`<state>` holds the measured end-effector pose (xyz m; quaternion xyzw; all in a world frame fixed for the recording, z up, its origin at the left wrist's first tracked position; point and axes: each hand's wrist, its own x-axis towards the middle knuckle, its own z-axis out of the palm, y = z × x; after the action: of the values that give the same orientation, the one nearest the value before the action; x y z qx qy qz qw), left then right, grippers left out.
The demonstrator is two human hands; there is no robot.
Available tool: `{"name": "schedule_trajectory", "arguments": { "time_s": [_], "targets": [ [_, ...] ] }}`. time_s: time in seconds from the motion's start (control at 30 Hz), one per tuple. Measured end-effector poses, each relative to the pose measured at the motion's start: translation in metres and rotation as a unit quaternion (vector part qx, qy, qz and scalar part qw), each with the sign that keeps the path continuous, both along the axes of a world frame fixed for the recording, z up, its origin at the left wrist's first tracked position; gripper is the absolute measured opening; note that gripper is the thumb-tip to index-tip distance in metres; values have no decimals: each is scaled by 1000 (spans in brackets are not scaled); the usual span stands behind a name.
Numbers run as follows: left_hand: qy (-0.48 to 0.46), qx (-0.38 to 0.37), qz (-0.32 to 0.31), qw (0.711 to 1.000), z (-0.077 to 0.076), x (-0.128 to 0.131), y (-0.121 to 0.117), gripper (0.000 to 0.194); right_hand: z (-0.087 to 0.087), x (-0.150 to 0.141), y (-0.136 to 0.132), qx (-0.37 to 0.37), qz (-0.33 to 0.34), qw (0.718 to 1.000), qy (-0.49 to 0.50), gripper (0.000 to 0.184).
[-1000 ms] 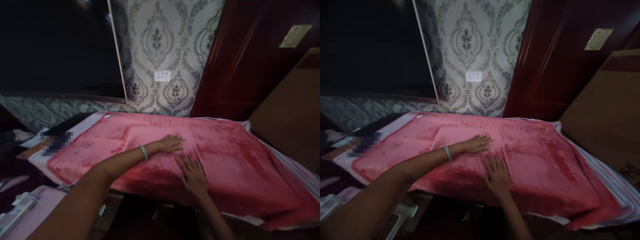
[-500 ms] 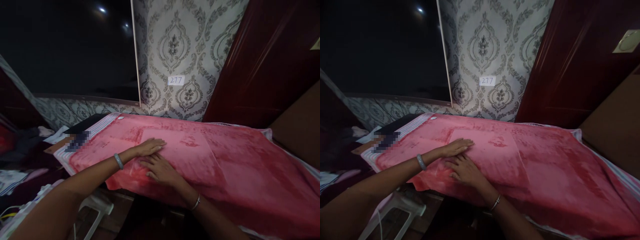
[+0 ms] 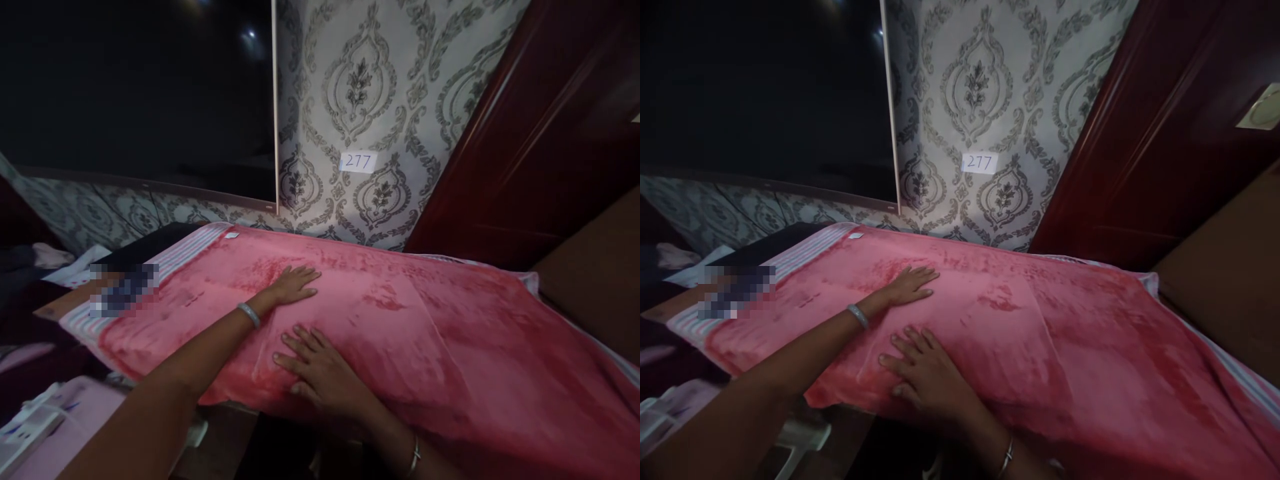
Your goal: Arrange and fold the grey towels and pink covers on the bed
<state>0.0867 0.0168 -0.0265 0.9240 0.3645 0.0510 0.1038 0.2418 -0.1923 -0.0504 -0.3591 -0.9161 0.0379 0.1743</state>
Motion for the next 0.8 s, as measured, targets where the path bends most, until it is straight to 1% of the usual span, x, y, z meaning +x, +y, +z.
{"name": "schedule_trajectory", "arguments": {
  "time_s": [0.1,0.2,0.3,0.4,0.47,0.53,0.67,0.73,0.8],
  "targets": [
    [-30,-16,16,999,-9,0,4,68,1,0,-1,-7,-4,1000,4,56],
    [-47,-3,13,999,-16,0,4,67,1,0,-1,-20,-5,1000,3,57],
    [-43,20,5,999,-19,0,2,67,1,-1,0,-52,-3,999,-9,58],
    [-26,34,7,999,-19,0,0,67,1,-1,2,-73,-6,997,-23,58],
    [-8,43,11,999,-16,2,0,66,1,-2,3,-69,-10,997,-30,58],
    [15,56,8,998,-10,5,-1,65,2,-2,3,-58,-14,998,-36,57],
    [56,83,0,995,10,9,-10,66,4,-4,-1,-43,-24,998,-43,58],
    [49,90,-6,995,18,7,-23,65,5,-6,-8,-35,-36,998,-40,56],
    [29,88,-27,995,22,0,-47,64,5,-4,-17,-16,-46,999,-25,50]
  ]
}}
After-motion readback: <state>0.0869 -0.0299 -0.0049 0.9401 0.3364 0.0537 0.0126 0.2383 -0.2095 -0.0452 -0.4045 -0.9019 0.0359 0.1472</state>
